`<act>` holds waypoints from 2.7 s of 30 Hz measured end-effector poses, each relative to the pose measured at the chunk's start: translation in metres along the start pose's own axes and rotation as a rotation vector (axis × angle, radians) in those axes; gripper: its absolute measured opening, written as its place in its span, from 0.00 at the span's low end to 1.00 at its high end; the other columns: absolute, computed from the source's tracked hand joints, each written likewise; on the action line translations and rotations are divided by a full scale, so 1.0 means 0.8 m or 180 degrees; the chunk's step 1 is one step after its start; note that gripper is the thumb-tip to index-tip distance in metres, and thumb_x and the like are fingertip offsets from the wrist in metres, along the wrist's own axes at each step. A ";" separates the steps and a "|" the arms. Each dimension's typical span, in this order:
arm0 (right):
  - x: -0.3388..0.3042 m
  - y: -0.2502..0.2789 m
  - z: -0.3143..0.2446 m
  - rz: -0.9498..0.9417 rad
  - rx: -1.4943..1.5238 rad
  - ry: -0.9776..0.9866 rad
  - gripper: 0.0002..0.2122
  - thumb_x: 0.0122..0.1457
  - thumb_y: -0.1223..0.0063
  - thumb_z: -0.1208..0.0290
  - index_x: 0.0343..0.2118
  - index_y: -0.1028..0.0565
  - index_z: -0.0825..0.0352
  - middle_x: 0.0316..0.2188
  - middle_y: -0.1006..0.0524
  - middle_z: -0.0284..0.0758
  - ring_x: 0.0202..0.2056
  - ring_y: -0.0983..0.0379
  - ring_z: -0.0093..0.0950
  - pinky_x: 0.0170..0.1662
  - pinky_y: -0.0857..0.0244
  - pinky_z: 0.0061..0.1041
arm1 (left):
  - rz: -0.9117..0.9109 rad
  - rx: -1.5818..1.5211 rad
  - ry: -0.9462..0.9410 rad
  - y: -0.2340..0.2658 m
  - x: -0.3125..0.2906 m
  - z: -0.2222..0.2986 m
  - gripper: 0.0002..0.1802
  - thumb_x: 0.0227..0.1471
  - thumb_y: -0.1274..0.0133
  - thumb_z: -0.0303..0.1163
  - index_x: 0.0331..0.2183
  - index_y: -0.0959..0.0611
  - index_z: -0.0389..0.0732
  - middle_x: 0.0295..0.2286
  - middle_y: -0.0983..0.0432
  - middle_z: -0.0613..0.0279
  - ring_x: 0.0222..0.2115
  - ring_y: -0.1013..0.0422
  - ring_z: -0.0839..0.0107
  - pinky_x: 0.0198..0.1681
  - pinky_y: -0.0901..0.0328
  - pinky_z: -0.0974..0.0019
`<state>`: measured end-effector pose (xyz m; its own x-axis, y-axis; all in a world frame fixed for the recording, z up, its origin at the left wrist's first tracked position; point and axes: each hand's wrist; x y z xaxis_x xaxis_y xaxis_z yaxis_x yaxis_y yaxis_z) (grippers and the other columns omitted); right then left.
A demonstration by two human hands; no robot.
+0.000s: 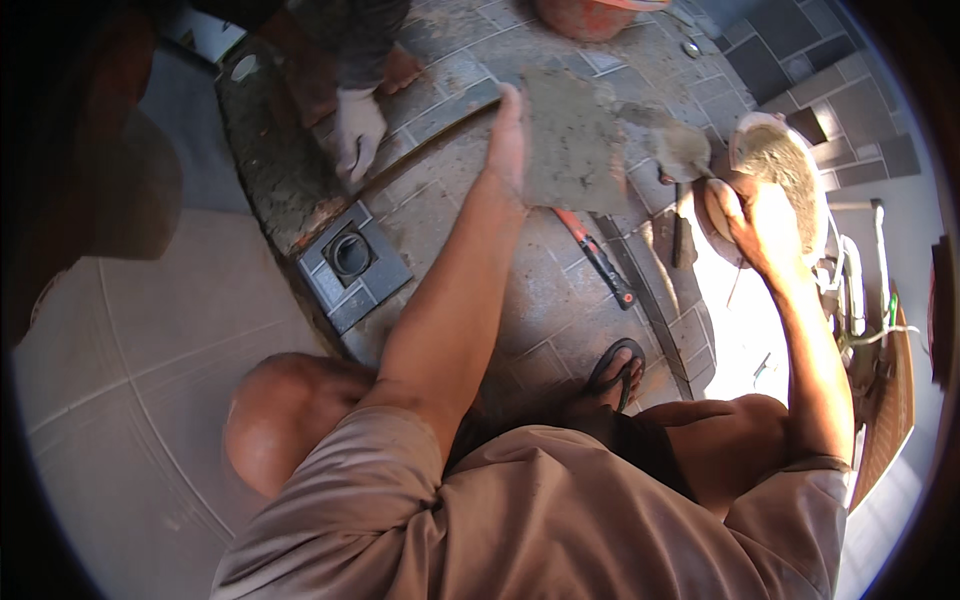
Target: The person scoops cement from a bucket and spreads it onto the floor using a trowel. They then place rectangular tiles onto the cement, press them down, and use a small tool to adjust the gaps between tiles. A second person is visible working nearby.
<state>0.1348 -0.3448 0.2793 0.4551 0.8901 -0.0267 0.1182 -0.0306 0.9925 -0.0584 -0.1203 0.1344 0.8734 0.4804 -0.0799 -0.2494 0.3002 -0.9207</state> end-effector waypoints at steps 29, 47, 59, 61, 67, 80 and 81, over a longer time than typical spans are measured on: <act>-0.032 -0.015 0.001 -0.1926 0.2581 -0.0753 0.17 0.74 0.47 0.57 0.39 0.18 0.69 0.21 0.28 0.29 0.19 0.38 0.15 0.21 0.45 0.19 | 0.0771 0.0175 0.0054 -0.027 -0.013 -0.030 0.47 0.67 0.68 0.72 0.66 0.29 0.43 0.63 0.30 0.52 0.63 0.34 0.52 0.67 0.41 0.49; -0.013 -0.023 0.018 -0.0981 0.2125 -0.0901 0.20 0.71 0.48 0.53 0.24 0.25 0.60 0.19 0.29 0.26 0.22 0.33 0.18 0.27 0.37 0.24 | 0.0115 0.0156 0.0057 -0.043 -0.004 -0.032 0.49 0.67 0.72 0.72 0.70 0.37 0.42 0.64 0.33 0.46 0.63 0.34 0.46 0.65 0.35 0.41; -0.019 -0.021 0.000 0.0914 -0.0267 0.0722 0.11 0.67 0.44 0.60 0.40 0.14 0.59 0.29 0.18 0.37 0.37 0.20 0.35 0.41 0.26 0.34 | 0.0113 0.0291 0.0187 -0.047 -0.005 -0.039 0.52 0.65 0.71 0.75 0.69 0.35 0.40 0.63 0.32 0.41 0.60 0.31 0.41 0.63 0.34 0.38; -0.016 -0.022 0.016 0.1308 -0.1492 0.1305 0.12 0.67 0.44 0.59 0.41 0.14 0.59 0.30 0.19 0.37 0.38 0.20 0.35 0.42 0.26 0.35 | -0.0078 -0.0108 0.0499 -0.046 -0.009 -0.036 0.51 0.65 0.70 0.74 0.69 0.35 0.40 0.63 0.32 0.40 0.60 0.31 0.40 0.63 0.34 0.37; -0.003 -0.035 0.023 0.0108 0.0655 -0.0108 0.17 0.70 0.48 0.55 0.32 0.18 0.63 0.27 0.25 0.33 0.30 0.26 0.31 0.34 0.32 0.32 | -0.0525 -0.1096 0.0777 -0.032 0.003 -0.035 0.53 0.64 0.69 0.76 0.68 0.34 0.39 0.62 0.31 0.39 0.59 0.30 0.38 0.62 0.34 0.36; -0.008 0.032 -0.005 -0.1801 0.1836 -0.0814 0.18 0.72 0.48 0.57 0.36 0.16 0.68 0.16 0.25 0.29 0.12 0.35 0.18 0.18 0.41 0.22 | 0.0448 0.0183 0.0944 -0.064 -0.018 -0.032 0.55 0.64 0.73 0.77 0.70 0.36 0.40 0.65 0.34 0.45 0.63 0.34 0.47 0.68 0.39 0.46; -0.010 0.029 -0.002 -0.2040 0.1852 -0.0805 0.17 0.73 0.48 0.58 0.37 0.15 0.68 0.16 0.25 0.28 0.12 0.34 0.17 0.18 0.41 0.22 | 0.0465 0.0186 0.0850 -0.058 -0.015 -0.035 0.54 0.64 0.74 0.76 0.69 0.35 0.39 0.65 0.34 0.45 0.63 0.34 0.47 0.67 0.39 0.46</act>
<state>0.1324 -0.3516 0.3030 0.3207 0.6910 -0.6478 0.8128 0.1504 0.5628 -0.0460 -0.1630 0.1675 0.9036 0.2909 -0.3146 -0.3974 0.2945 -0.8691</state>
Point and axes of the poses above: each hand's wrist, its own x-axis towards the middle knuckle, its own y-axis out of the back of the hand, z = x × y
